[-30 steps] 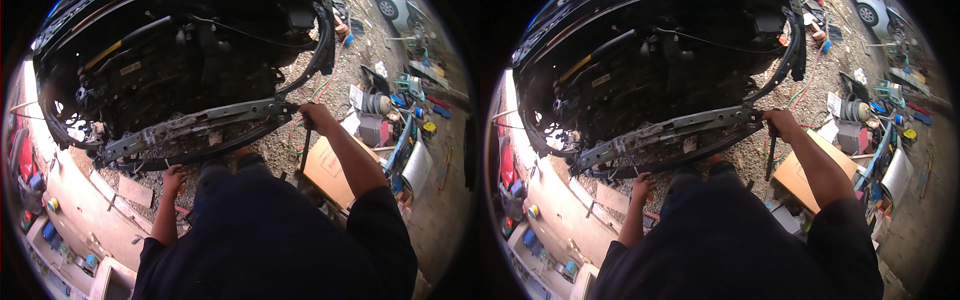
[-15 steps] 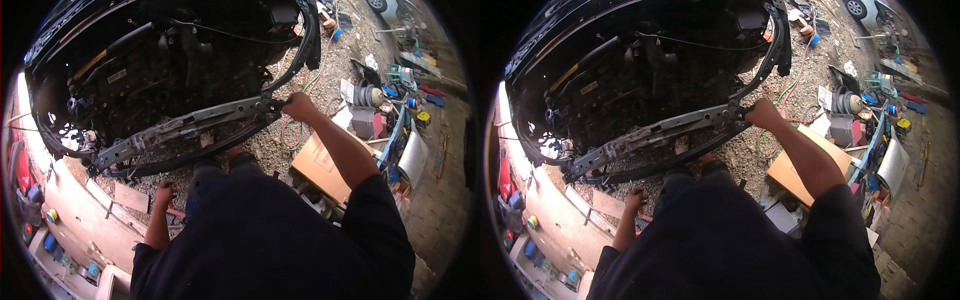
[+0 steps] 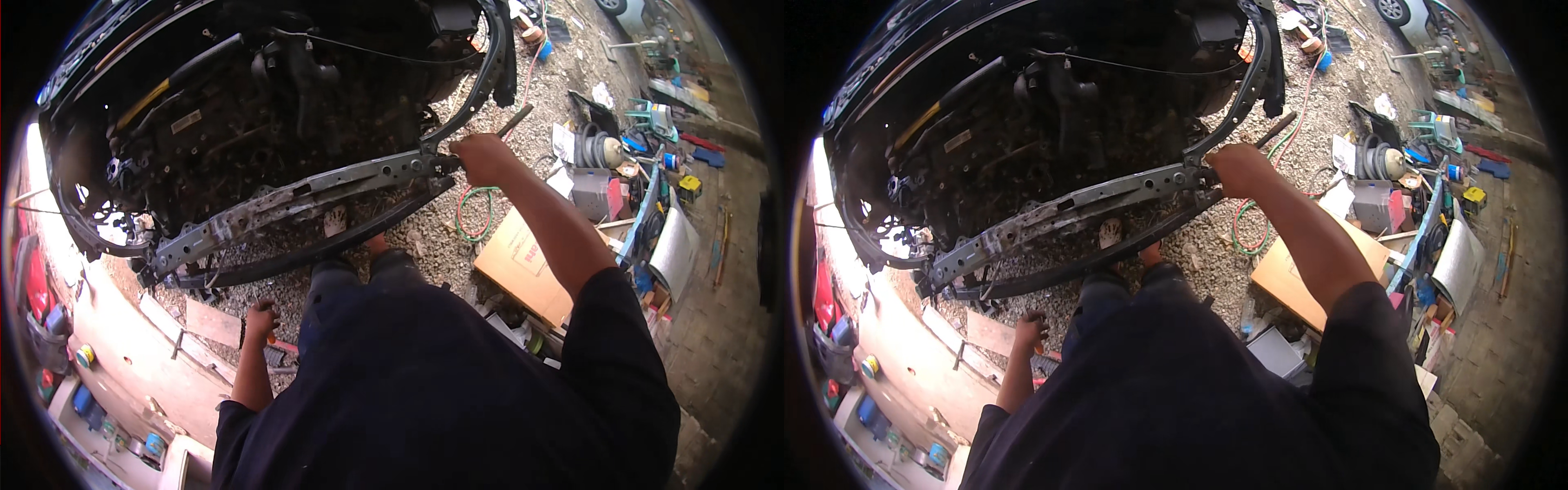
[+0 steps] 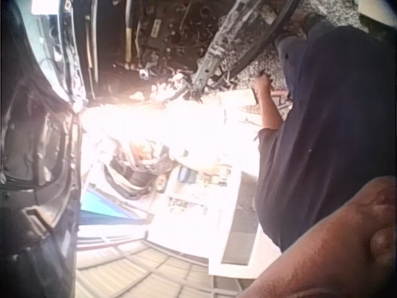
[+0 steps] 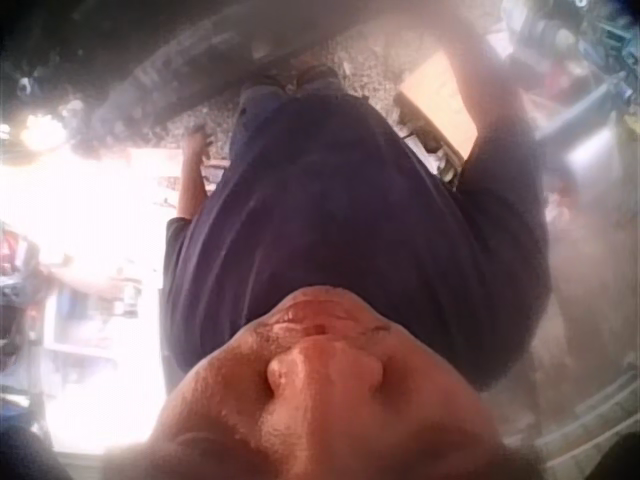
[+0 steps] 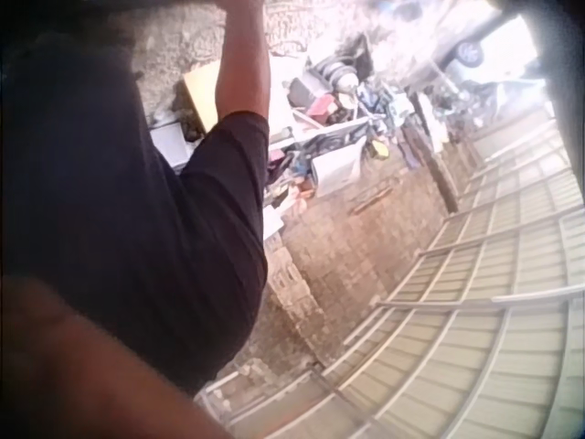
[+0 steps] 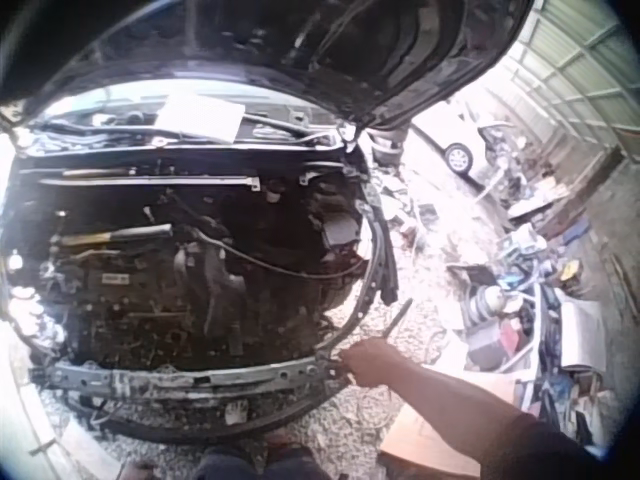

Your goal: The person removes the front crossmember from a car by loosening fasteners and prying the metal beam off the vehicle using a wrench, screwdriver, and hammer.

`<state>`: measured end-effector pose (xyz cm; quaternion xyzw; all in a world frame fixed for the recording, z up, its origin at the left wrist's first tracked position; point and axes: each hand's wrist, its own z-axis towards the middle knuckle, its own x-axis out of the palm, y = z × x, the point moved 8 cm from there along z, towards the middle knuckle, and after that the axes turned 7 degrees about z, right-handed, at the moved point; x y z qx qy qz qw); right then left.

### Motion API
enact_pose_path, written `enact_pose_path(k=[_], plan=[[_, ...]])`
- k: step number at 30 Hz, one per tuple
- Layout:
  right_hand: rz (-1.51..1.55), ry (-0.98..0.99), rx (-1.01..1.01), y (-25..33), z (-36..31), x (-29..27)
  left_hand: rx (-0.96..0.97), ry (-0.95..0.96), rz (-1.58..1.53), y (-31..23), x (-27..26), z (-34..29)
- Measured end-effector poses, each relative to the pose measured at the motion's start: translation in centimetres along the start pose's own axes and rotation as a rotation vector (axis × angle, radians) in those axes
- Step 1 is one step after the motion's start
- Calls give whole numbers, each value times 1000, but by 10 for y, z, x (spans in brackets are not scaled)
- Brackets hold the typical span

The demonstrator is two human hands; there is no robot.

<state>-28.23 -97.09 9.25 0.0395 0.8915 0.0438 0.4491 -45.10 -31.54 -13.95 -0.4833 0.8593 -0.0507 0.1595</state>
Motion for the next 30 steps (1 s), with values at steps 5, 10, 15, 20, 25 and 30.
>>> enact_pose_path(k=[5, 10, 15, 20, 25, 30], plan=[[1101, -17, 690, -43, -26, 70, 472, -135, 484, -90, 3, -19], [225, -61, 218, -28, -13, 24, 909, -108, 629, -298, 76, -54], [102, -66, 125, 6, -13, 17, 1112, -92, 850, -445, 181, -59], [532, -103, 421, -12, -25, 36, 706, 87, 1108, -447, 249, 40], [542, -114, 481, -41, -34, 39, 583, 12, 1251, -448, 271, 13], [496, -85, 506, -40, -36, 36, 605, -46, 1293, -441, 276, 2]])
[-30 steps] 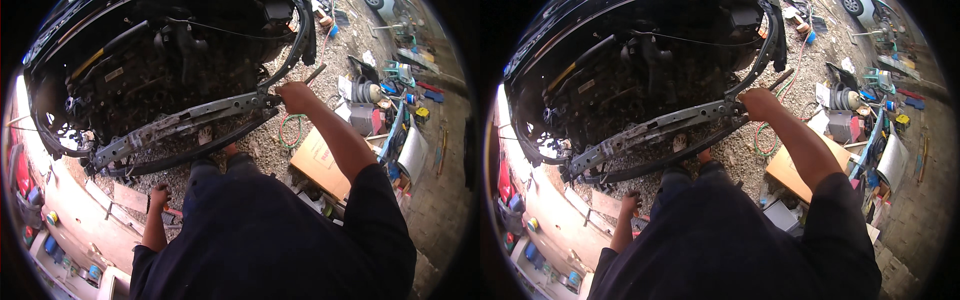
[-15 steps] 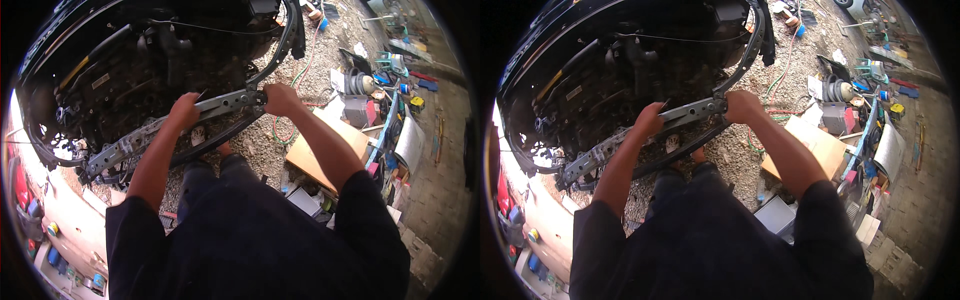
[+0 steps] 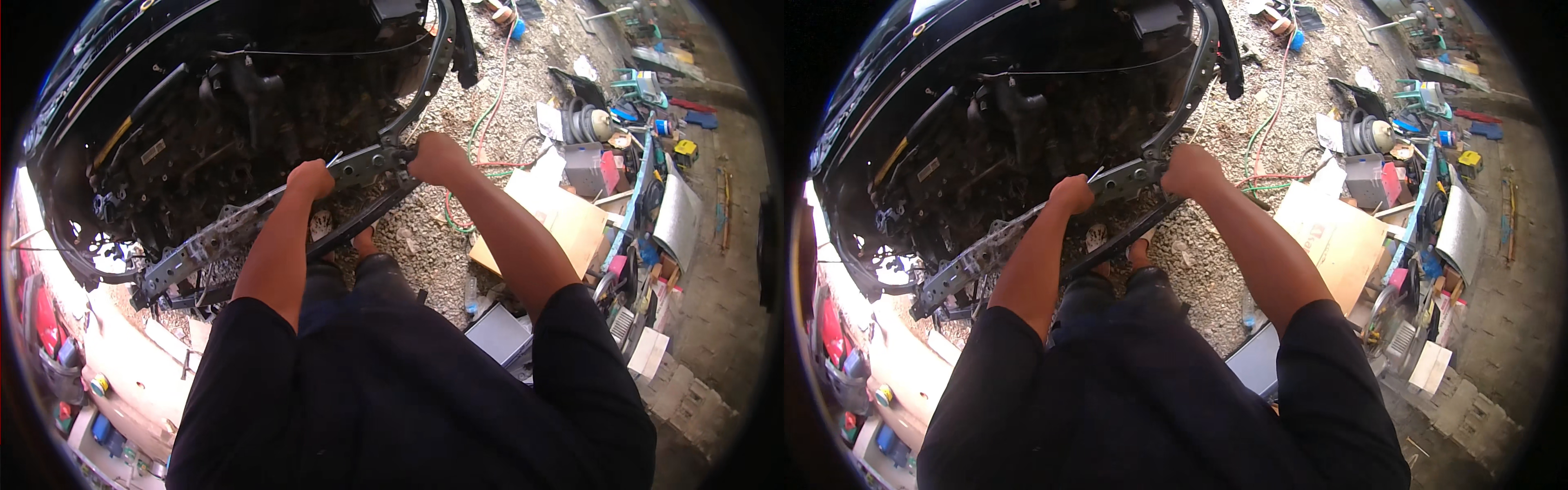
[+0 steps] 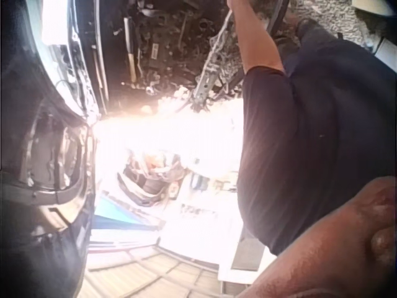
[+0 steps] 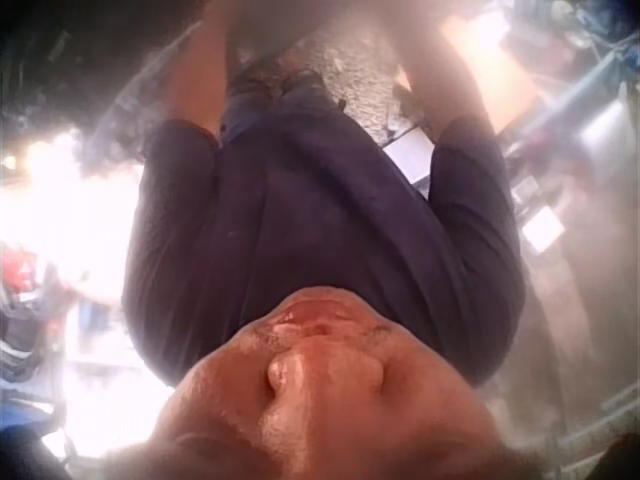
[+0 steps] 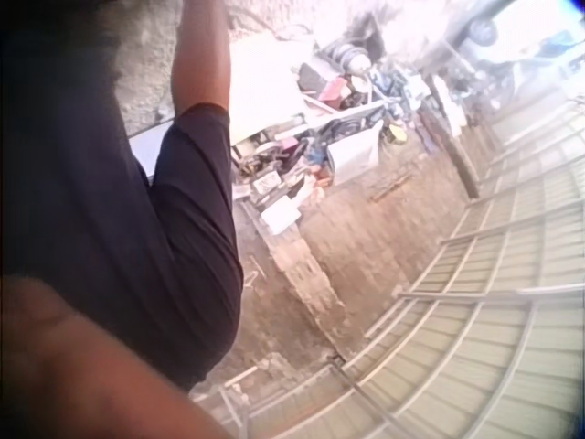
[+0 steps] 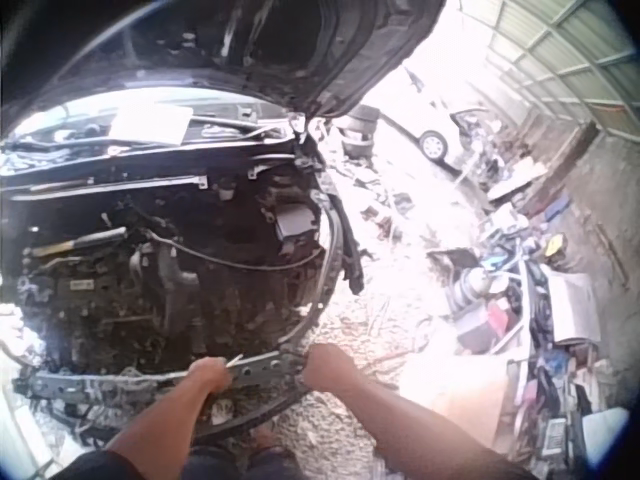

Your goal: The person removes the front crossmember from a car by loosening fasteners and prying the metal beam off the vehicle using a wrench, screwdriver, and hammer.

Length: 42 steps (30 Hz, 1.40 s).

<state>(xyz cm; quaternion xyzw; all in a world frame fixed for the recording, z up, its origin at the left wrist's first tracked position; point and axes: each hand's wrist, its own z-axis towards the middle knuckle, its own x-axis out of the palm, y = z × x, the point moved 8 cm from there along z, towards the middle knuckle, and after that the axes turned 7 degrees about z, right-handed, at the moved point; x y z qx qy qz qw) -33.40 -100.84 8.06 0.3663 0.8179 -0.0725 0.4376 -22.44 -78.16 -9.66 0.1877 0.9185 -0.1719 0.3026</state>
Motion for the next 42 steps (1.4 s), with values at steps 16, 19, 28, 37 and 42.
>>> enact_pose_path(k=[16, 19, 28, 37, 42], plan=[[-92, 16, -244, 28, 9, -7, 88, 5, -89, -79, -1, 46], [57, 53, -45, 18, 23, -12, 13, -96, -78, -80, -8, 33], [-15, 156, -258, 21, 22, -14, 98, -185, -176, -41, -26, 23], [882, 164, 292, -12, 26, 9, -189, -380, -634, 199, -43, -156], [-172, 92, -284, 34, 33, -14, -570, -347, -865, 345, 80, -225]])
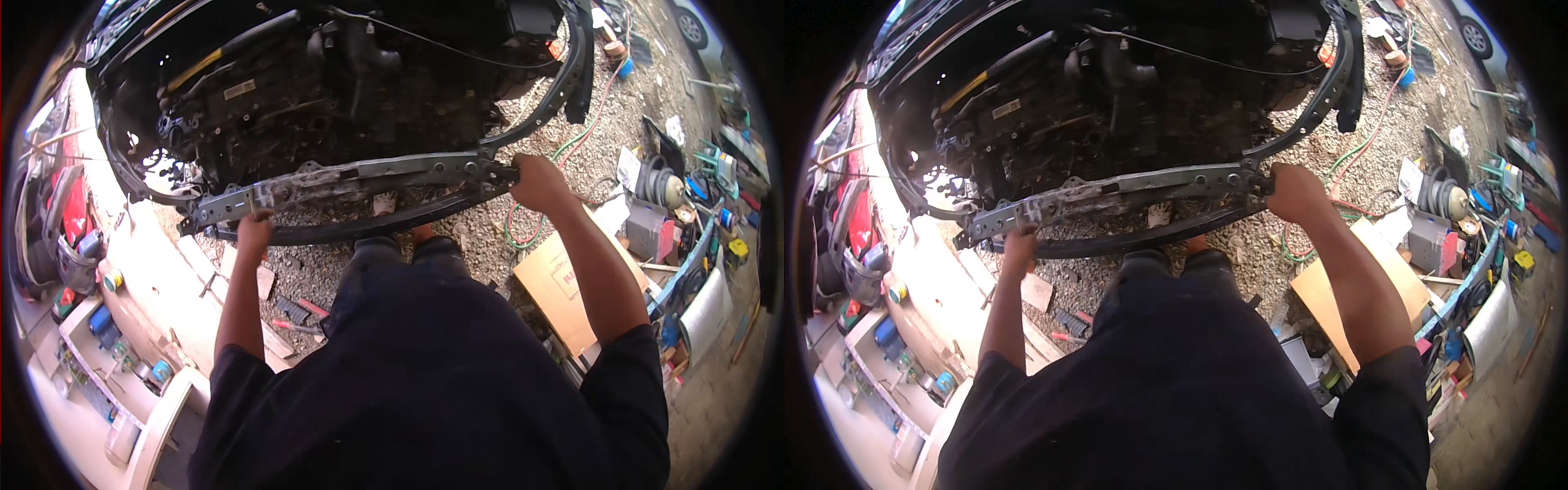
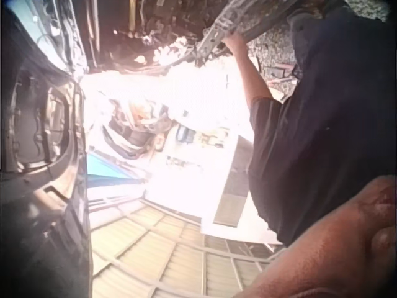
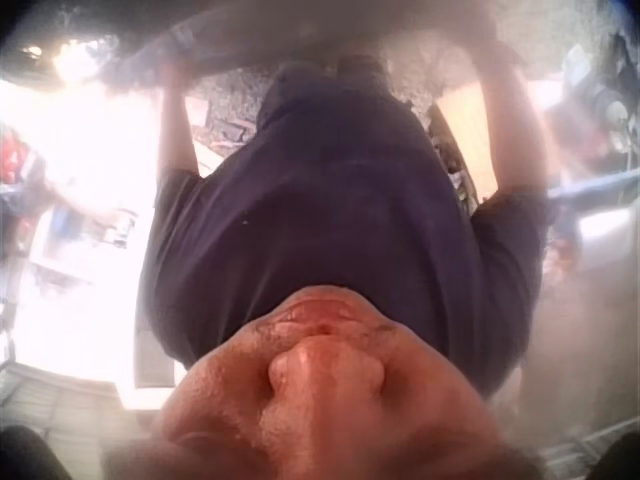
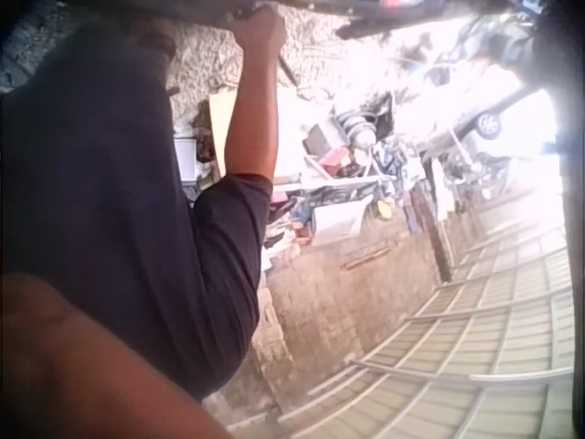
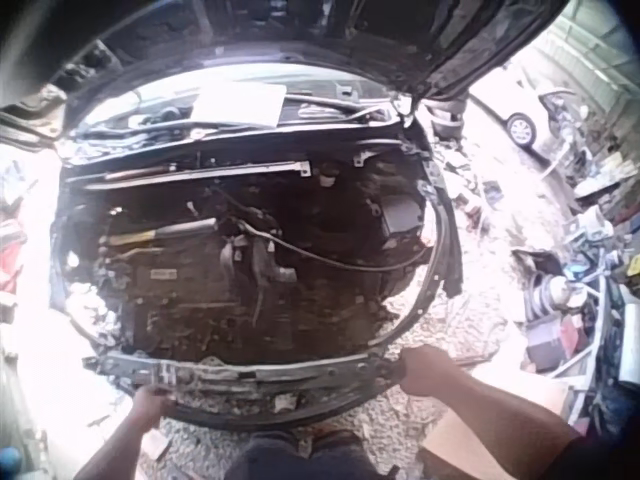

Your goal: The person removes the front crossmember from a car by loosening fasteners and prying the metal beam off the vehicle using a wrench, screwdriver, and hammer.

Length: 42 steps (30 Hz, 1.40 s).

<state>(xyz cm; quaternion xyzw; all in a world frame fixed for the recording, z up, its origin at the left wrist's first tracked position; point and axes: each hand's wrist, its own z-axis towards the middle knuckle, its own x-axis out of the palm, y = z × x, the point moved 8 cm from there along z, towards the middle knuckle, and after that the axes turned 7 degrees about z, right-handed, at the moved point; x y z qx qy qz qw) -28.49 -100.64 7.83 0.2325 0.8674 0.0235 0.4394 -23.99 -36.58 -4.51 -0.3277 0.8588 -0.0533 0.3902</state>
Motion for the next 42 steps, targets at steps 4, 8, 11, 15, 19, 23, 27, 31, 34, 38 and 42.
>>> enact_pose_path(k=[4, 8, 11, 15, 19, 23, 27, 31, 34, 38, 42], plan=[[119, -35, -77, 18, -4, -2, -314, 271, -818, 59, 100, -23], [799, 24, 411, -17, -21, 35, -419, 345, -1515, 42, 192, -18], [459, -4, 328, 3, -1, 25, -418, 265, -1777, 60, 236, 10], [-34, -141, 88, 24, 1, 6, -363, 274, -1749, 7, 238, 30], [-33, -90, 38, 30, 14, 10, -381, 320, -1791, 26, 249, 51], [169, 11, 265, -8, 8, 36, -336, 317, -1731, 13, 248, 50], [12, -28, 145, 22, 9, 21, -399, 301, -1676, 16, 239, 42], [-175, -37, -48, 54, -1, 10, -360, 325, -1593, 25, 228, 15], [668, -229, 373, -41, -6, 42, -358, 431, -1513, 64, 222, -15], [1045, -121, 588, -32, -24, 60, -457, 417, -1243, 189, 195, -59], [18, -131, 48, 6, -12, 12, -522, 437, -715, 270, 156, -90]])
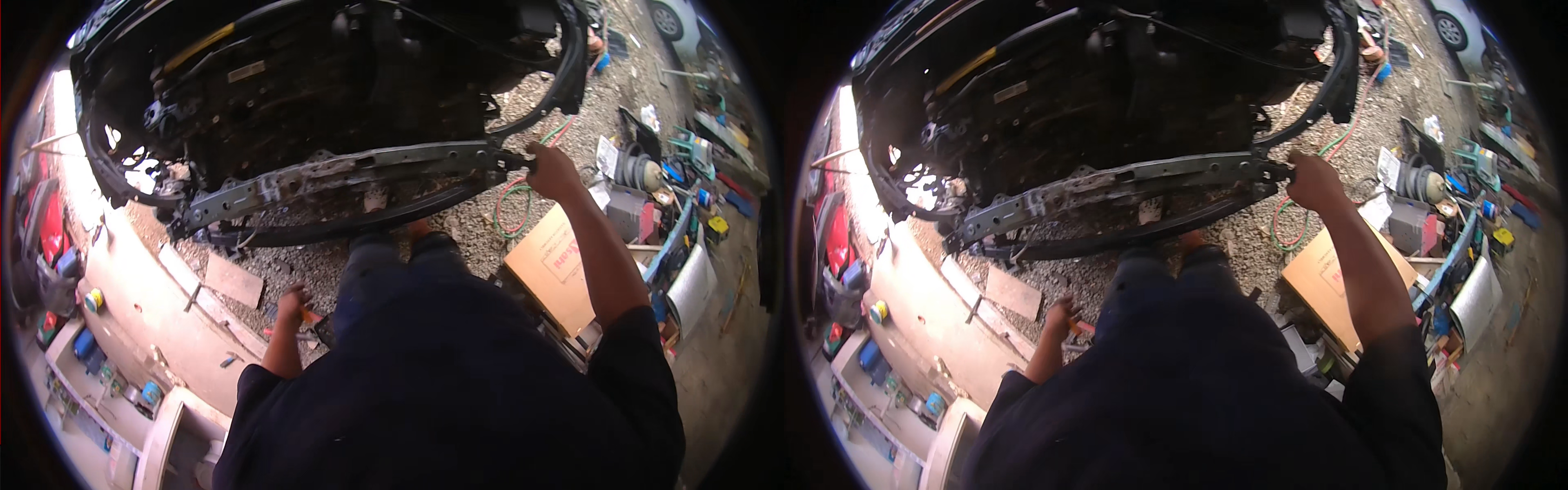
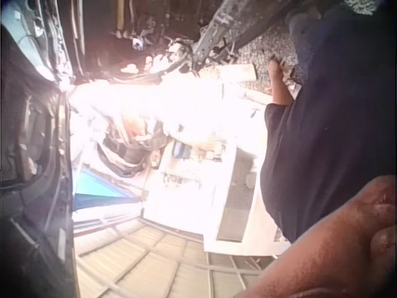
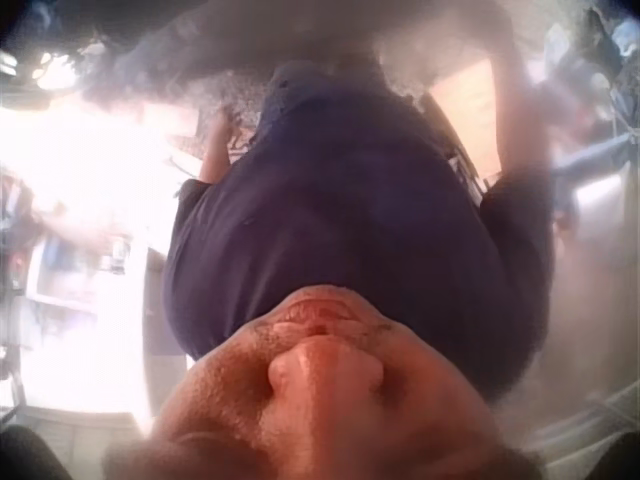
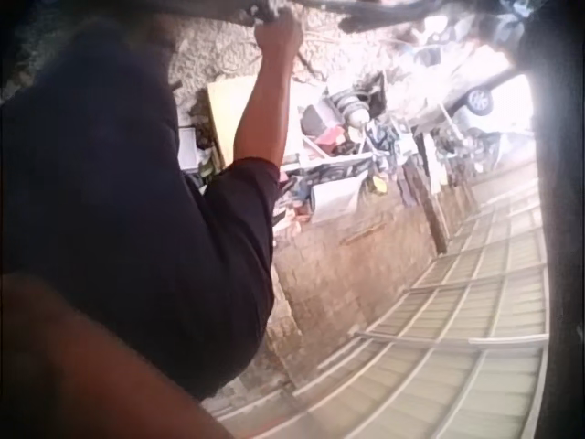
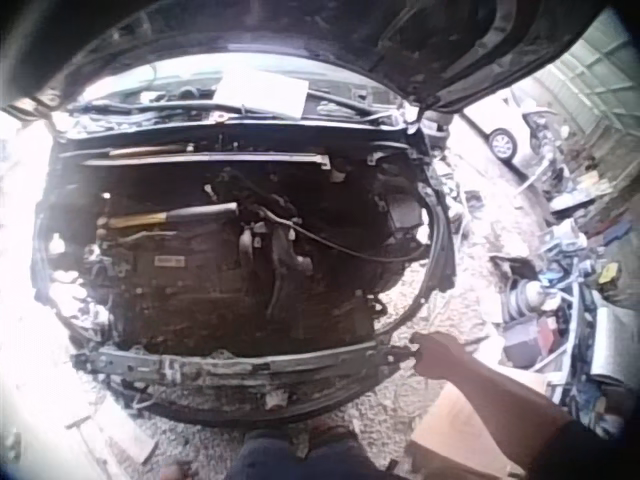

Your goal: The person removes the front crossmember from a car by loosening fasteners and prying the metal beam off the vehicle using a wrench, screwdriver, and hammer.

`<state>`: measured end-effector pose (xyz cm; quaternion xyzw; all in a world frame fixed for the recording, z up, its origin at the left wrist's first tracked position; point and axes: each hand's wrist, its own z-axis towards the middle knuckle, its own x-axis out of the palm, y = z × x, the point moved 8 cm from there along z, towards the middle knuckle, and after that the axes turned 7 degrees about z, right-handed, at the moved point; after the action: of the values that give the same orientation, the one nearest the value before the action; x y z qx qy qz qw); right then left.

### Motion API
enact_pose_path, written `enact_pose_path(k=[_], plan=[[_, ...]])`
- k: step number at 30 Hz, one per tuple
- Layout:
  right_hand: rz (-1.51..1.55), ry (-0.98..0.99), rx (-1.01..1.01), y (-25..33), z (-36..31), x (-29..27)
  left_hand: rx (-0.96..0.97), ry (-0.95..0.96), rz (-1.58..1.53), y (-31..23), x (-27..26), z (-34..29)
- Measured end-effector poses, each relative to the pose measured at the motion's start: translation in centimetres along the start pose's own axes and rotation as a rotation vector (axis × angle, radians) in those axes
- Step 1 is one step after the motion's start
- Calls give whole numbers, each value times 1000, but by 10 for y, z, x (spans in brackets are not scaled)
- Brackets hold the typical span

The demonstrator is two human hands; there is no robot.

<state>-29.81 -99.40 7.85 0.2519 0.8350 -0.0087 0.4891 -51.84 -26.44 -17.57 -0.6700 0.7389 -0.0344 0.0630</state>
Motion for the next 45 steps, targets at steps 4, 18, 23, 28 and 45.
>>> enact_pose_path(k=[4, 18, 23, 28, 45], plan=[[156, -15, 140, 9, 5, 12, 31, -28, 116, 4, -20, -1], [514, 3, 344, -13, -9, 33, 281, 179, 85, -90, 95, -37], [310, 273, 464, -11, 22, 16, 167, 83, 223, -61, 57, -31], [-195, 93, -91, 43, 2, 6, 129, -48, 270, -43, 10, -35], [211, -123, -131, 14, -180, 27, 309, 48, 662, -138, 39, -54]])
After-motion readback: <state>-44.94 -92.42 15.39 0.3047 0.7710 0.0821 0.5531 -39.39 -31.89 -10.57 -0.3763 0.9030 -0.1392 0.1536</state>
